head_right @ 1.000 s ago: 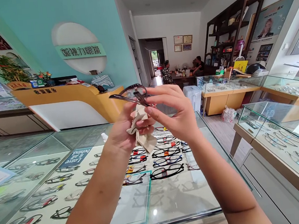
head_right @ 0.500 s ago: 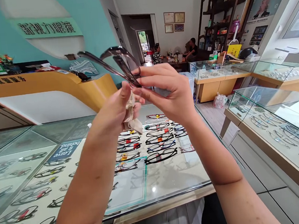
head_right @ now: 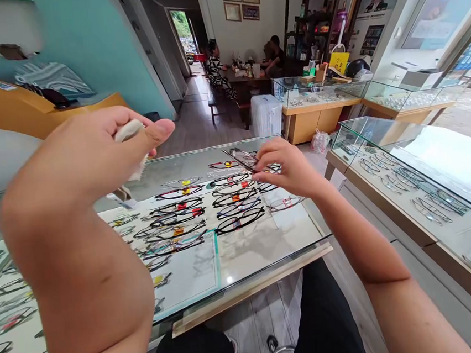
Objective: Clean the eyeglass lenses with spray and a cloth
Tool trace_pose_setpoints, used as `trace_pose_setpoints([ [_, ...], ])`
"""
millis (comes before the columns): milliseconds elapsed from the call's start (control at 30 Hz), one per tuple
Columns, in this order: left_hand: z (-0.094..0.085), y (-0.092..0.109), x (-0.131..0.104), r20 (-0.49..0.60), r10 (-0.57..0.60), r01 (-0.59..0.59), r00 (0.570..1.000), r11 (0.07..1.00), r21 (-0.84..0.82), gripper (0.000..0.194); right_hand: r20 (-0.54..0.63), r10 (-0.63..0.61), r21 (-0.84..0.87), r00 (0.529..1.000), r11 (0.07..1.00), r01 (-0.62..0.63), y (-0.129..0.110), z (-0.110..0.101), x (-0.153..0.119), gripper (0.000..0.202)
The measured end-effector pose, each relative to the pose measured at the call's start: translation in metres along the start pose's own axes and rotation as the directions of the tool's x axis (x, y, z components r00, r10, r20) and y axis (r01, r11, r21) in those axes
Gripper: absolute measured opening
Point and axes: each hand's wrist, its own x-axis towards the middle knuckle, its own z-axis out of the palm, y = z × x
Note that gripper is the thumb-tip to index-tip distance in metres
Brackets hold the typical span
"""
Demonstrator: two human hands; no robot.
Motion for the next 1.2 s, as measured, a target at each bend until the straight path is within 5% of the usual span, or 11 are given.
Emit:
trace_pose_setpoints([
  [267,-0.006,0.000,-0.008,0.045,0.028,-0.027,0.999,0.999,-0.016,0.061,0.399,0.243,-0.319,0.884,0.941,-0.115,0.054,-0.004,-0.068,0.018],
  [567,-0.012,0.002,-0.010,0.070,-0.015,0.014,0.997,1.000,0.015,0.061,0.604,0.305,-0.395,0.736,0.917,-0.056,0.074,0.006,-0.080,0.012],
  [967,-0.008,0.003,-0.006,0.080,-0.028,0.021,0.996,0.996,0.087,0.069,0.695,0.353,-0.463,0.626,0.886,0.015,0.073,0.013,-0.062,0.012],
  [1200,-0.008,0.000,-0.006,0.054,0.038,-0.042,0.998,0.996,0.073,0.063,0.684,0.413,-0.514,0.601,0.858,-0.004,0.067,0.009,-0.059,0.018],
])
